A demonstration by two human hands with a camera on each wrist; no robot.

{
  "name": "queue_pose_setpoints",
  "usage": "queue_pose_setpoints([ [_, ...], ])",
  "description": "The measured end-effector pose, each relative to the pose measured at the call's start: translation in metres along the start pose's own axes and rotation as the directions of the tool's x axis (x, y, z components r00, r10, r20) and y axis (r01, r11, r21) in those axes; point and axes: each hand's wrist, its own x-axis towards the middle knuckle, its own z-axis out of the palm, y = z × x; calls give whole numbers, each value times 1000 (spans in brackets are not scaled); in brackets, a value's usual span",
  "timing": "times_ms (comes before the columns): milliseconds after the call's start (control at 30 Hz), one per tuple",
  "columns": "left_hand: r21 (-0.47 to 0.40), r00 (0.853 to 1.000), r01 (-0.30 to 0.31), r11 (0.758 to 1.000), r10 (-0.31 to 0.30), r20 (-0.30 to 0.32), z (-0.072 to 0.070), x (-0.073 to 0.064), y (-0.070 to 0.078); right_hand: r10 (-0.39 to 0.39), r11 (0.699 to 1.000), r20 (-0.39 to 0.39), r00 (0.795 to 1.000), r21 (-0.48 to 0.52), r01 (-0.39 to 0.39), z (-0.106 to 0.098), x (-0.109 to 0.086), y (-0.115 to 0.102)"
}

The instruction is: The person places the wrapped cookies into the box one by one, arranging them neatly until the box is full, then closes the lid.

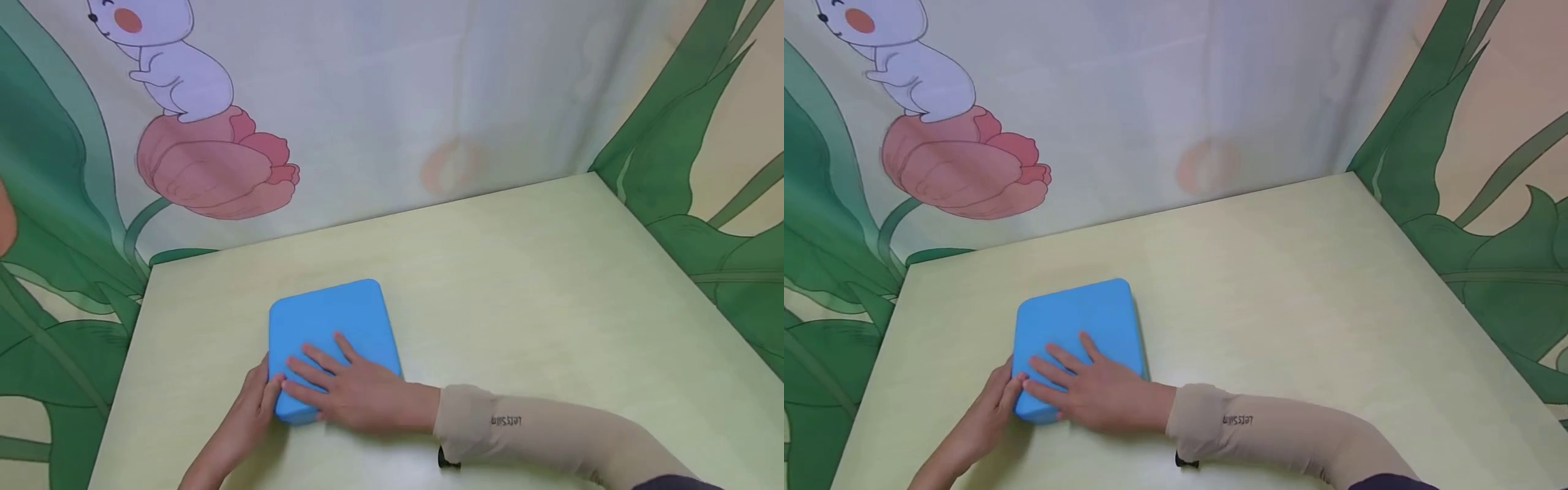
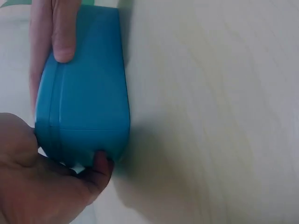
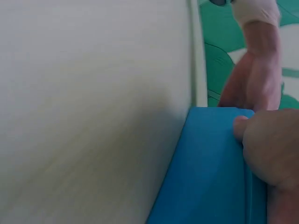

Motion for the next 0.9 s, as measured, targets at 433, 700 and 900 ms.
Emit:
queue_pose_setpoints([
  [433,151,966,-161,975,187,-177,17,-5,-8,-4,994,-154,988,-105,-12,13,-5,-8],
  [700,179,952,-179,967,216,-215,20,-3,-9,-22,977,-179,984,-211,-16,19,-4,-11],
  [900,46,991,-1,999,7,-131,17,-1,-6,-40,981,-167,985,-192,7,21,-5,-11],
])
